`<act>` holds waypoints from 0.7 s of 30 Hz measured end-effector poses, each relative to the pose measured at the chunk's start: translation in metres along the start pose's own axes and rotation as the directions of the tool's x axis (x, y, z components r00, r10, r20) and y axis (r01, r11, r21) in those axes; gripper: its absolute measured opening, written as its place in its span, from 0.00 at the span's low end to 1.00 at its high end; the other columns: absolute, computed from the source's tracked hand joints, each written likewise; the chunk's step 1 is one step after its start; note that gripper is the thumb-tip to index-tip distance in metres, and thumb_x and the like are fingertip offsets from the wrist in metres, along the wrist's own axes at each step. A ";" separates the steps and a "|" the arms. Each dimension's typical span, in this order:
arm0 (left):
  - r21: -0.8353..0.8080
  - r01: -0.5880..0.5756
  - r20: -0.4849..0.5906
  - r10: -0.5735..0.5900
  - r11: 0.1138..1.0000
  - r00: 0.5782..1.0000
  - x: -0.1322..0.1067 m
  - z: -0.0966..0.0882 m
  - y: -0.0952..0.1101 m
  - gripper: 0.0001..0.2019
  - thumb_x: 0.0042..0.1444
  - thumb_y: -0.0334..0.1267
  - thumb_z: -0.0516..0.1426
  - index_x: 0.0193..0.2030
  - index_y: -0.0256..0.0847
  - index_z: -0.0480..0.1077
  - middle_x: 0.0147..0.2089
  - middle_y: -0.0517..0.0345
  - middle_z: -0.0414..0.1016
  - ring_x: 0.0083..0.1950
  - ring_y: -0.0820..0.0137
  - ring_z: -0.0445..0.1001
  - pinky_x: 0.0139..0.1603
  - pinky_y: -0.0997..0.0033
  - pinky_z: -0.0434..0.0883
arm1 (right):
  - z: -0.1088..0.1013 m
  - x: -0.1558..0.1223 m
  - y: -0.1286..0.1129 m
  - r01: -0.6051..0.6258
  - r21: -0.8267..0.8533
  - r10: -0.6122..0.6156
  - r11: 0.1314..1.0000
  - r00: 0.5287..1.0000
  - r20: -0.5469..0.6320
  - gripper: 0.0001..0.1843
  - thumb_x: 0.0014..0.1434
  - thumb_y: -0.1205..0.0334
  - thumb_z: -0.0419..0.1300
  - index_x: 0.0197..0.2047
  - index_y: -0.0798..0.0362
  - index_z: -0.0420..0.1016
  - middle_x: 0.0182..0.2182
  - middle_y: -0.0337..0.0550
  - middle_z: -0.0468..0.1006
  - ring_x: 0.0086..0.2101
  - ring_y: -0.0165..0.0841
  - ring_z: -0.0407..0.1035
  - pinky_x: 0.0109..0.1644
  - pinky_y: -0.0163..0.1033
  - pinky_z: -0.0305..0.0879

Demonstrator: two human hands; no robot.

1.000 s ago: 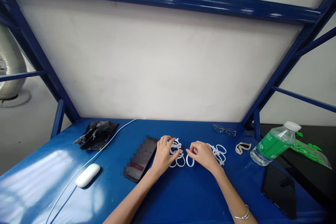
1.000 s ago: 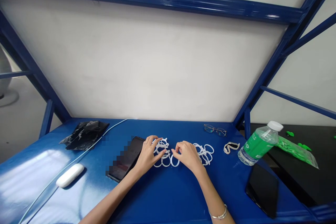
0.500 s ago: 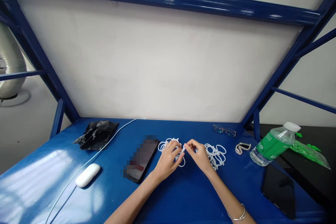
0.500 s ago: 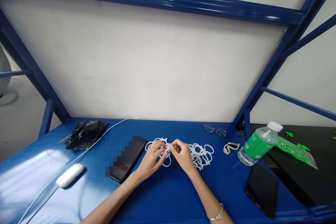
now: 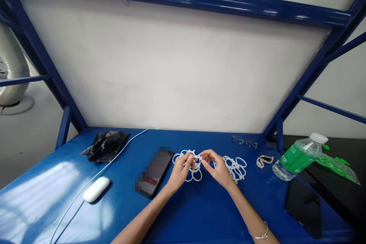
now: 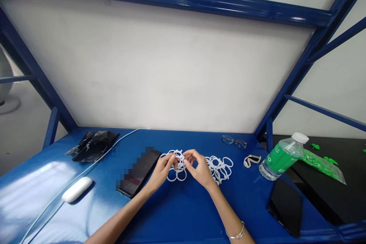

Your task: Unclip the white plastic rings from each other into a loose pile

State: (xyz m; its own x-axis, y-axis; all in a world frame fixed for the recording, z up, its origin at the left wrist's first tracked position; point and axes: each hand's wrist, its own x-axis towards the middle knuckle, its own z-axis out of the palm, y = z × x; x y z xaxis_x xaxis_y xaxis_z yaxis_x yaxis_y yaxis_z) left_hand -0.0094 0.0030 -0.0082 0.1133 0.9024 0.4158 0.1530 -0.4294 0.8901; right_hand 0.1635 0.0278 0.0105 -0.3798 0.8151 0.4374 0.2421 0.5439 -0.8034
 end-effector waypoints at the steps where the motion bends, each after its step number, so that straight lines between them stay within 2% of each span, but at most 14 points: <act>1: -0.036 0.023 0.011 -0.022 0.999 1.000 0.001 0.000 -0.001 0.21 0.67 0.47 0.45 0.28 0.37 0.67 0.24 0.60 0.66 0.30 0.71 0.67 0.37 0.73 0.63 | 0.001 0.000 0.000 0.006 0.002 -0.006 1.000 1.000 0.012 0.09 0.61 0.58 0.57 0.44 0.51 0.71 0.32 0.41 0.76 0.32 0.32 0.71 0.37 0.36 0.67; 4: -0.121 0.078 0.047 -0.073 0.990 0.996 0.003 -0.001 -0.005 0.21 0.65 0.49 0.46 0.34 0.36 0.70 0.22 0.62 0.65 0.27 0.72 0.65 0.35 0.73 0.63 | 0.002 0.000 0.001 0.021 -0.016 -0.020 1.000 0.999 0.037 0.11 0.62 0.58 0.56 0.47 0.50 0.72 0.36 0.42 0.78 0.34 0.33 0.72 0.38 0.36 0.68; 10: -0.162 0.119 0.098 -0.104 0.980 0.990 0.004 0.001 -0.010 0.21 0.64 0.52 0.48 0.42 0.36 0.72 0.23 0.61 0.66 0.28 0.71 0.66 0.37 0.71 0.65 | 0.002 0.001 0.002 0.039 -0.043 -0.038 0.998 0.999 0.013 0.09 0.63 0.57 0.56 0.39 0.51 0.74 0.33 0.41 0.77 0.32 0.32 0.70 0.37 0.36 0.67; 13: -0.100 0.108 0.075 -0.100 0.989 0.992 0.001 0.002 -0.009 0.20 0.61 0.52 0.53 0.50 0.39 0.70 0.32 0.58 0.71 0.35 0.69 0.70 0.39 0.71 0.67 | 0.001 0.000 0.003 0.032 -0.046 -0.034 0.998 0.999 -0.037 0.08 0.63 0.56 0.57 0.37 0.51 0.73 0.32 0.41 0.77 0.31 0.33 0.71 0.38 0.36 0.67; 16: 0.030 0.028 0.058 -0.030 0.999 0.998 -0.002 0.002 -0.007 0.24 0.56 0.49 0.59 0.57 0.43 0.65 0.43 0.54 0.72 0.43 0.66 0.71 0.43 0.69 0.68 | 0.001 -0.001 0.006 0.018 -0.047 -0.021 0.999 0.997 -0.073 0.09 0.62 0.55 0.57 0.36 0.51 0.72 0.32 0.41 0.77 0.32 0.33 0.71 0.39 0.36 0.67; 18: 0.103 -0.037 0.060 0.031 0.994 0.998 -0.003 0.002 -0.007 0.26 0.55 0.48 0.60 0.59 0.44 0.63 0.45 0.53 0.72 0.44 0.66 0.70 0.42 0.69 0.69 | 0.000 -0.001 0.008 0.017 -0.042 -0.021 0.999 0.995 -0.095 0.09 0.62 0.55 0.57 0.36 0.51 0.72 0.32 0.41 0.76 0.33 0.34 0.72 0.39 0.36 0.67; 21: 0.165 -0.081 0.044 0.075 0.983 0.996 -0.002 0.002 -0.008 0.25 0.56 0.46 0.59 0.59 0.43 0.64 0.42 0.55 0.73 0.40 0.67 0.71 0.40 0.69 0.68 | 0.000 -0.001 0.010 0.032 -0.022 -0.034 0.999 0.993 -0.116 0.09 0.62 0.55 0.57 0.35 0.51 0.71 0.32 0.41 0.76 0.35 0.34 0.72 0.40 0.37 0.68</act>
State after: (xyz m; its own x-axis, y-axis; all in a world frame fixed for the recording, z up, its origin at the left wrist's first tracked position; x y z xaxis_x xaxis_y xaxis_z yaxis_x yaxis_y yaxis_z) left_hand -0.0091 0.0049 -0.0167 0.1675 0.8653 0.4725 0.3036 -0.5012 0.8103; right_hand 0.1659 0.0324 0.0021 -0.2815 0.8138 0.5083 0.2493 0.5736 -0.7803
